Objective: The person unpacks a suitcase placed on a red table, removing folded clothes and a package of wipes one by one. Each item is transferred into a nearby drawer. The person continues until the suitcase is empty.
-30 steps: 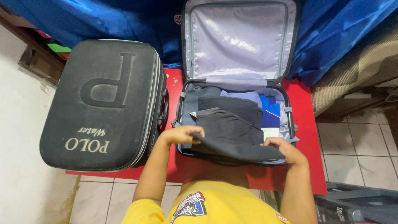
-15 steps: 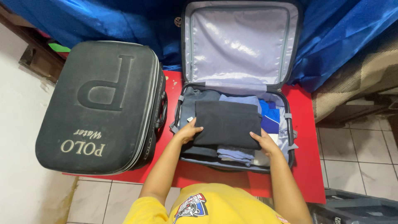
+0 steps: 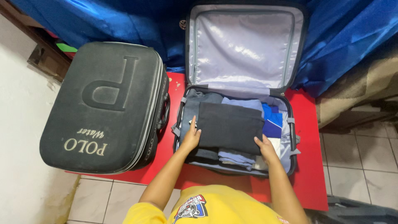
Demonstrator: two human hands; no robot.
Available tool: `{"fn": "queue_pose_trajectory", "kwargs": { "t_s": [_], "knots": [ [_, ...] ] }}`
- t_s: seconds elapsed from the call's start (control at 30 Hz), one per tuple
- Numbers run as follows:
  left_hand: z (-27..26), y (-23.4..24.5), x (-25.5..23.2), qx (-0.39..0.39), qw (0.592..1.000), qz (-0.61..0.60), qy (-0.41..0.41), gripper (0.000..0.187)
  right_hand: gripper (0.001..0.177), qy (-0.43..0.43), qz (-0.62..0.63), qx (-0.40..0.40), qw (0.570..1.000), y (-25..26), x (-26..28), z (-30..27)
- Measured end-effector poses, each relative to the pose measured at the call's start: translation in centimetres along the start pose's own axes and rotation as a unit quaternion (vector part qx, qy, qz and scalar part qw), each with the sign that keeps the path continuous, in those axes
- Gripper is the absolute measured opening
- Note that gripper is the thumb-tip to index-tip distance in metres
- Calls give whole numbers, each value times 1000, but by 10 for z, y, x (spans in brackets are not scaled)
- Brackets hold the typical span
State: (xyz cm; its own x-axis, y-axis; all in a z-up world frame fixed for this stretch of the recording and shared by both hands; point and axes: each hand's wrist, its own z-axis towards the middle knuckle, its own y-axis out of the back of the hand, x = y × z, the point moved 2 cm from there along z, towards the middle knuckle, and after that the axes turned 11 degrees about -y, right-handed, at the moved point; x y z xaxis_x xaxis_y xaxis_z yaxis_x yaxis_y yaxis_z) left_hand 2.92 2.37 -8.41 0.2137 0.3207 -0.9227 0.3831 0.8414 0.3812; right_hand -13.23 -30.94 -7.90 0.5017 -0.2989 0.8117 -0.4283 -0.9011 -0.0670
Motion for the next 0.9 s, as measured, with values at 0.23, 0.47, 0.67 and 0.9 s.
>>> {"fn": "queue_pose_trajectory", "kwargs": {
  "t_s": [0.23,0.47,0.67,0.9],
  "knots": [
    [-3,20,-48,-46,988,43,-144,48,47,130,-114,-54,983,0,12,-12],
    [-19,17,-66,1,983,169,-71,47,76,2,-185,-182,966,-13,14,-27],
    [-17,-14,-109,10,924,325,-201,61,60,407,-432,-171,786,-67,62,-56],
    [3,-64,-84,76,921,335,-182,66,58,269,-579,-105,762,-129,48,-36]
  ]
}}
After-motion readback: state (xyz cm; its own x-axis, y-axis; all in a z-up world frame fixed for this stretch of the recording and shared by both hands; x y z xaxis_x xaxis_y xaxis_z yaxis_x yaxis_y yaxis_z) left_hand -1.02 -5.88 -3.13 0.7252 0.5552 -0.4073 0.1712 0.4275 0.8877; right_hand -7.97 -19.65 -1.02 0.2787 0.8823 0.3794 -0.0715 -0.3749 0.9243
